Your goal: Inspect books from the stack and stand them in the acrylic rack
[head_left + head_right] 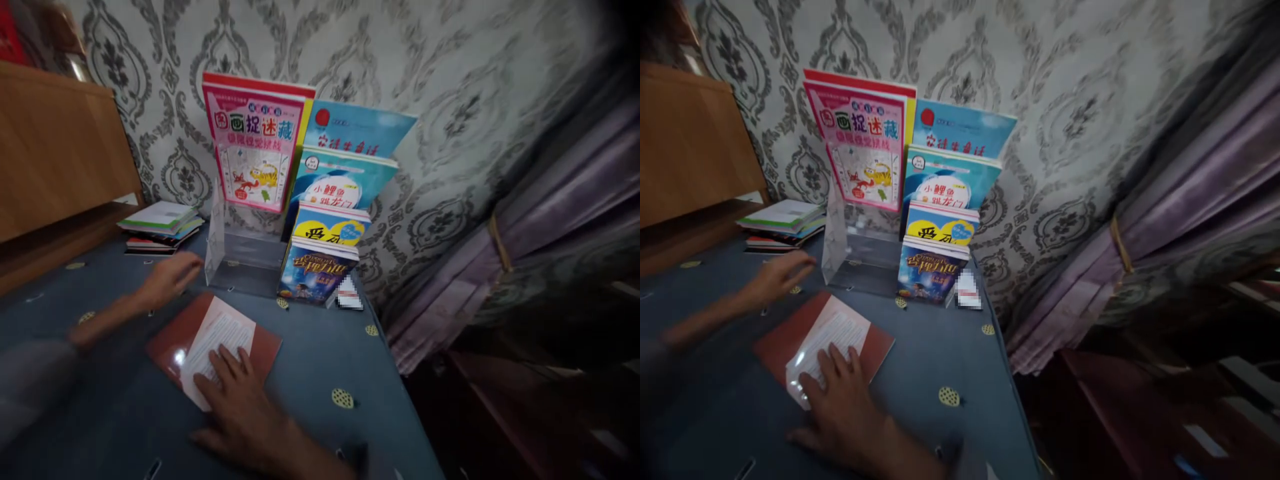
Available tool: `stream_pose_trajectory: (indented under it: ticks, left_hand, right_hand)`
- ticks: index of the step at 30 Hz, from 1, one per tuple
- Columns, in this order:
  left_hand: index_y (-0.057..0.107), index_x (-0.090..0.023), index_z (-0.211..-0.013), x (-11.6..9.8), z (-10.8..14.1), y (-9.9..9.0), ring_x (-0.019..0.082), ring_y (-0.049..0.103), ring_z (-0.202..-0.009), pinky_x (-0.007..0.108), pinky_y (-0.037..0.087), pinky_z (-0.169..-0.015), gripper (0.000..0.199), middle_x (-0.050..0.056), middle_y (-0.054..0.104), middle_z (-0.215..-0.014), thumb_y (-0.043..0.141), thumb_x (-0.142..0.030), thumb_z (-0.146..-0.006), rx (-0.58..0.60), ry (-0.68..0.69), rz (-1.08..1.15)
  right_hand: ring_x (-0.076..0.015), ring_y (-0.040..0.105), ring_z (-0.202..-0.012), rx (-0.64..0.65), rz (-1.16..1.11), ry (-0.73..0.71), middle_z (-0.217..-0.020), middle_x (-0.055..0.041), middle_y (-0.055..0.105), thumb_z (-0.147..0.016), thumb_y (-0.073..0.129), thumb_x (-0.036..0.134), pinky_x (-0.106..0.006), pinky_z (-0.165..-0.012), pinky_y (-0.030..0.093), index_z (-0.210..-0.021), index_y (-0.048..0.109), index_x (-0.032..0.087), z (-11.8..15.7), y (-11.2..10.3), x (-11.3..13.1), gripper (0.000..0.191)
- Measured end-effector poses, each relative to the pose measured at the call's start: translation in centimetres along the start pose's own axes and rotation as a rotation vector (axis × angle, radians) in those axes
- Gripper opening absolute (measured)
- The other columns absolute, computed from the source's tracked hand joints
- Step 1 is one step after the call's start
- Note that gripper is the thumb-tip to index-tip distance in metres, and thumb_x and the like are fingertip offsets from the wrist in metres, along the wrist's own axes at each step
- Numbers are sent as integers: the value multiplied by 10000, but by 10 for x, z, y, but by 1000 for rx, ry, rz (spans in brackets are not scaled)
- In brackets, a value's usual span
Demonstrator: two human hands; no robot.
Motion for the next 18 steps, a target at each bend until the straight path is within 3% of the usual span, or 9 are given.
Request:
stream_pose_trajectory:
  ticks: [2,4,7,13,18]
  left_hand:
    - [686,-199,-1105,-3,44,31,250,660,-1065,396,493,-1025,387,97,728,-1123,402,-439,-997,227,49,-72]
    - [641,-204,-1286,-2,70,54,259,611,-1246,420,456,-1106,434,114,676,-1339,377,-416,-1016,312,71,-94]
    - [572,-187,-1414,1,83,74,259,484,-1429,443,392,-1186,486,125,554,-1523,338,-383,-1036,322,94,-115]
    - [560,-177,-1441,-12,88,91,293,420,-1484,505,365,-1202,510,147,510,-1562,359,-397,-1028,261,77,-232]
    - [607,-153,-1372,-29,85,103,301,479,-1440,531,340,-1208,484,169,572,-1500,350,-356,-1014,250,117,-329]
  right_hand:
    - [-398,366,-1495,12,-16,-13,-1589,-211,442,-906,726,521,-663,-1179,309,-1484,491,208,0,5,3,698]
    - [-376,369,-1498,15,-18,-13,-1581,-190,463,-923,726,451,-639,-1192,309,-1472,510,218,0,6,1,635]
    - [-330,361,-1512,46,-15,-12,-1570,-159,489,-947,704,383,-580,-1226,292,-1453,532,229,4,-2,-10,556]
    - [-250,374,-1515,120,-86,33,-1559,-96,520,-940,662,154,-522,-1244,287,-1415,580,261,31,-33,-46,494]
    - [-215,489,-1432,64,-94,84,-1477,-94,597,-970,642,242,-449,-1241,317,-1369,616,221,20,-40,-48,401]
Point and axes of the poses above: each hand's wrist, its own z-axis away from the middle knuckle, its own y-axis out of the palm, x = y × z, the point moved 4 cm from there along -z, towards the middle knuckle
